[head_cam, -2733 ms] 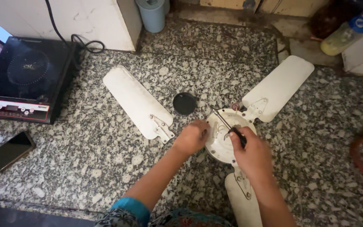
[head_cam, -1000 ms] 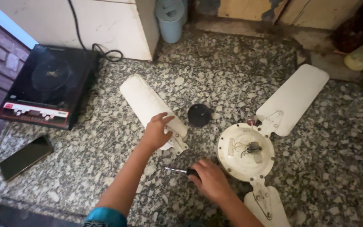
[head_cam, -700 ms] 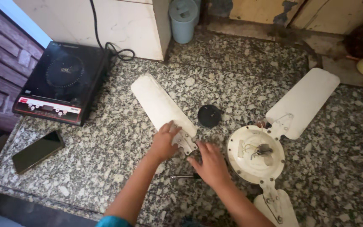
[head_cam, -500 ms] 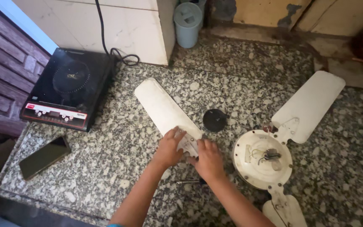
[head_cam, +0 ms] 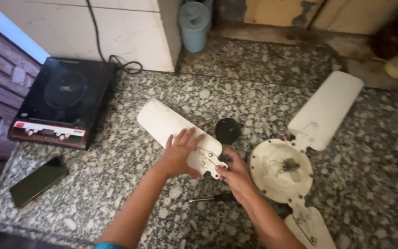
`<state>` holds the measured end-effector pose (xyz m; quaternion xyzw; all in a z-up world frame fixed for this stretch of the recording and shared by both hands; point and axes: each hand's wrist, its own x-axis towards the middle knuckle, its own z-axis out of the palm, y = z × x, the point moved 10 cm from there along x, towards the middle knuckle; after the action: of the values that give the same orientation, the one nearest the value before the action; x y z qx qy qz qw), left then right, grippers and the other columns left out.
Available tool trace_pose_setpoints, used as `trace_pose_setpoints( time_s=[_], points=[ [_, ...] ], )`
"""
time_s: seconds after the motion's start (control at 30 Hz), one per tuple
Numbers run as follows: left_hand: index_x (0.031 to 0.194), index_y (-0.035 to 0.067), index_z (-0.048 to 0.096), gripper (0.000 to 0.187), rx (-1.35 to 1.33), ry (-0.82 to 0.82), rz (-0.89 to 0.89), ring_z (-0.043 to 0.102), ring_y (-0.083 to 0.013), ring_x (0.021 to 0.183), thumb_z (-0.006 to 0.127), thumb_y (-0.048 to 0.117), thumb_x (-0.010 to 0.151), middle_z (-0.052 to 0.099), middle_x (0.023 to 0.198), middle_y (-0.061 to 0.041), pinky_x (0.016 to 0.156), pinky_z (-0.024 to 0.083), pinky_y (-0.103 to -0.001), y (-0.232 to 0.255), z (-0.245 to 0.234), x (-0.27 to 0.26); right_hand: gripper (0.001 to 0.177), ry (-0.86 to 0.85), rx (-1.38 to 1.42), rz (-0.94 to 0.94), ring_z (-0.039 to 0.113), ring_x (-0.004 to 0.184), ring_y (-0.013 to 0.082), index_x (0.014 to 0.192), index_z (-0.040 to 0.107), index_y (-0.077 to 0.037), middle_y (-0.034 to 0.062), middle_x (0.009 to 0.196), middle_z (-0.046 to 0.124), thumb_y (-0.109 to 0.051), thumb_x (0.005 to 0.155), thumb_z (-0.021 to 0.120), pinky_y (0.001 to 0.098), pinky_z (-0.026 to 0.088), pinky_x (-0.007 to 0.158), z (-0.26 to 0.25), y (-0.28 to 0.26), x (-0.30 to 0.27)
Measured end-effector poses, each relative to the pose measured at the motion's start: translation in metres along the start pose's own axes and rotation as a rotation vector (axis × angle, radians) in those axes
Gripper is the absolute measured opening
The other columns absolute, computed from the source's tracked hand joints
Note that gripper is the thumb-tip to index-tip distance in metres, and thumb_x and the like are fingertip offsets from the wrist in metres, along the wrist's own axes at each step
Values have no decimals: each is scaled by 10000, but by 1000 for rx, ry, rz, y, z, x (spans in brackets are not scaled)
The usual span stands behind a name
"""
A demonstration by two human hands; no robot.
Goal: The person uses a screwdriver to attach a white fan blade to the central hub of a ceiling fan. They align the blade, insert screws, and tighten them to secure the blade in place.
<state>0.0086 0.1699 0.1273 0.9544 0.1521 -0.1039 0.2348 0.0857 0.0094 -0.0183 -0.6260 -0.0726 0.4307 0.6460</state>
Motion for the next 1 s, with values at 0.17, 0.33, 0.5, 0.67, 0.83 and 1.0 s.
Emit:
trace_pose_setpoints(
  time_s=[0.17, 0.33, 0.5, 0.67, 0.83, 1.0],
  points=[
    [1615, 196, 267, 1433, 5, 31, 117, 79, -410, 1535, 1039, 459, 437, 154, 1681, -170, 1177, 37, -688, 37, -36, -13, 436, -124, 46, 18, 617, 745, 79, 1330, 649, -38, 18, 927, 714, -24, 898, 700, 242, 509, 651, -8, -32, -33],
    [1051, 143, 733, 647, 25, 208, -21, 690, -271, 948, 838, 653, 668, 742, 971, -115, 937, 499, -466, 21, -56, -17, 401, -198, -39, -70, 556, 729, 69, 1345, 713, -37, 20, 931, 699, -79, 946, 703, 226, 453, 611, -9, -79, -71],
    [881, 154, 783, 606, -124, 269, -231, 730, -233, 624, 715, 740, 744, 736, 696, -59, 643, 574, -407, 4, -15, -13, 418, 130, -324, -17, 695, 834, 101, 1339, 663, -222, -28, 1021, 737, -161, 927, 631, 261, 616, 718, -53, -114, -97],
    [955, 169, 786, 664, -94, 332, -302, 741, -322, 762, 674, 789, 746, 754, 793, -142, 727, 587, -467, -1, 20, -8, 319, 356, -574, -590, 721, 960, 183, 1250, 698, -119, 63, 1130, 760, -136, 933, 724, 307, 576, 851, -88, -189, -139],
    [990, 183, 789, 673, -138, 341, -246, 743, -328, 806, 692, 783, 701, 765, 840, -140, 750, 578, -466, -2, 34, 20, 321, 477, -975, -905, 645, 1195, 345, 1170, 717, -87, 127, 1235, 713, -146, 856, 755, 450, 499, 1025, -83, -205, -171],
    [895, 144, 788, 680, -66, 296, -162, 737, -321, 827, 690, 797, 735, 760, 835, -126, 769, 575, -463, 1, 46, 48, 344, 428, -1182, -890, 580, 1275, 375, 1130, 738, -120, 96, 1257, 703, -205, 799, 782, 502, 432, 1081, -72, -192, -157]
  ],
)
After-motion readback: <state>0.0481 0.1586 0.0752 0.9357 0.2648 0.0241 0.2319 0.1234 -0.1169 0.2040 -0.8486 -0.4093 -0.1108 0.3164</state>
